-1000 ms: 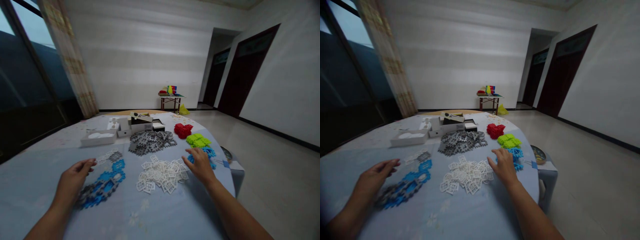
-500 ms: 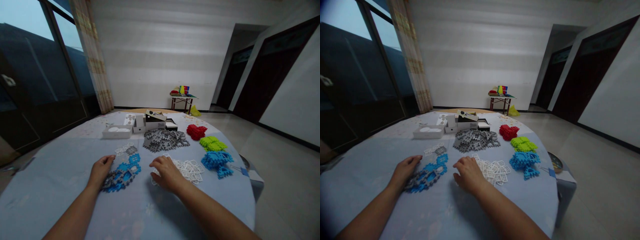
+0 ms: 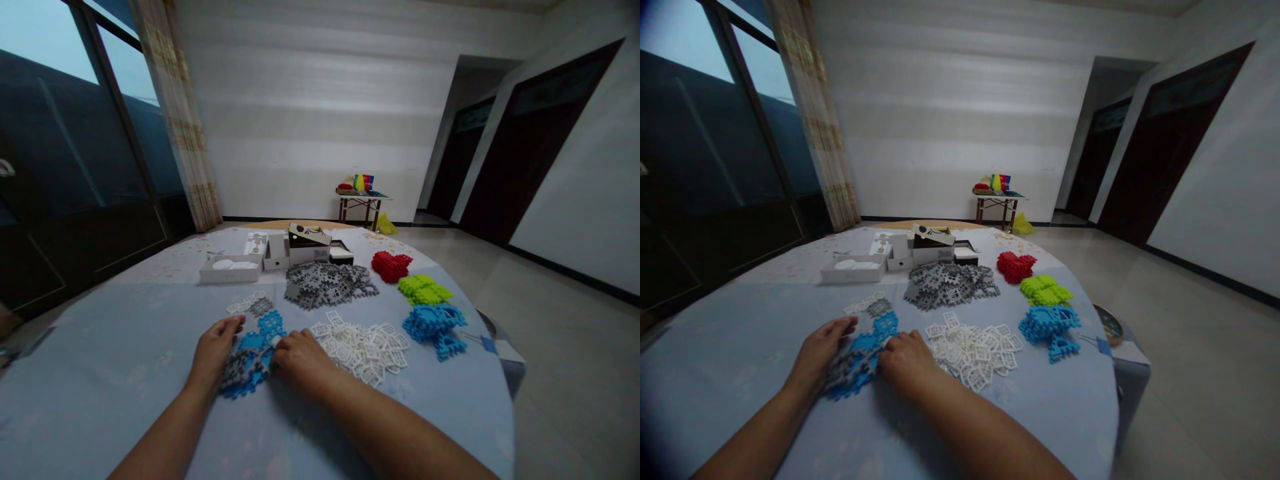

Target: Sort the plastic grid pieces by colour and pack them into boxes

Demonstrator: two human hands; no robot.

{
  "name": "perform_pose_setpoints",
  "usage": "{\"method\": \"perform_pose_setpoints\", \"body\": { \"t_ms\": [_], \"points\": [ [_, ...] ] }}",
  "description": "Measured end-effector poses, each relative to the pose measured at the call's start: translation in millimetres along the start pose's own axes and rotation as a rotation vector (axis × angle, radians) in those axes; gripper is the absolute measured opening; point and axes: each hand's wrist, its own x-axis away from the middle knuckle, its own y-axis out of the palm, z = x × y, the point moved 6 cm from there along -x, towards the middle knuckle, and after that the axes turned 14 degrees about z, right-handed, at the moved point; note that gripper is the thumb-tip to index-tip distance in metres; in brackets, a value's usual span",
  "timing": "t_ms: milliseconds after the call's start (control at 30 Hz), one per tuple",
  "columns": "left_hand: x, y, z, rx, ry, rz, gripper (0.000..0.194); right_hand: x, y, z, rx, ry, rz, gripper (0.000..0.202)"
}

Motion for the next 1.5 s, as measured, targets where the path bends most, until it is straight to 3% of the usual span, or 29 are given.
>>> {"method": "perform_pose_setpoints", "body": {
  "t_ms": [200, 333, 400, 567, 700, 800, 933, 1200, 1500],
  "points": [
    [-20, -12.9, -17, 0.046, -0.002, 0.087, 0.041, -2, -41, 13, -0.313, 0.031, 0.036, 0.016],
    [-22, -11.1, -21, 0.010, 0.020, 0.066, 0.042, -8, -44, 47, -0.614, 0.280, -0.119, 0.016],
    [-21, -9.3, -21, -0.028, 0.046, 0.051, 0.043, -13, -41, 68, -0.719, 0.414, -0.110, 0.016],
    [-19, -7.2, -19, -0.075, 0.087, 0.022, 0.045, -27, -34, 130, -0.666, 0.690, 0.101, 0.014],
    [-21, -6.7, -20, -0.084, 0.078, 0.005, 0.045, -34, -38, 173, -0.546, 0.784, 0.309, 0.026],
    [-22, -6.4, -20, -0.092, 0.073, -0.003, 0.044, -28, -43, 191, -0.433, 0.813, 0.417, 0.032],
    [-22, -5.6, -21, -0.105, 0.054, -0.007, 0.044, -21, -37, 178, -0.324, 0.750, 0.384, 0.026],
    [-21, -4.1, -18, -0.109, 0.061, 0.001, 0.044, -41, -9, 108, -0.216, 0.551, 0.159, 0.023],
    [-21, -4.0, -17, -0.151, 0.059, -0.019, 0.046, -63, 32, 79, -0.063, 0.624, -0.007, 0.030]
  ]
}}
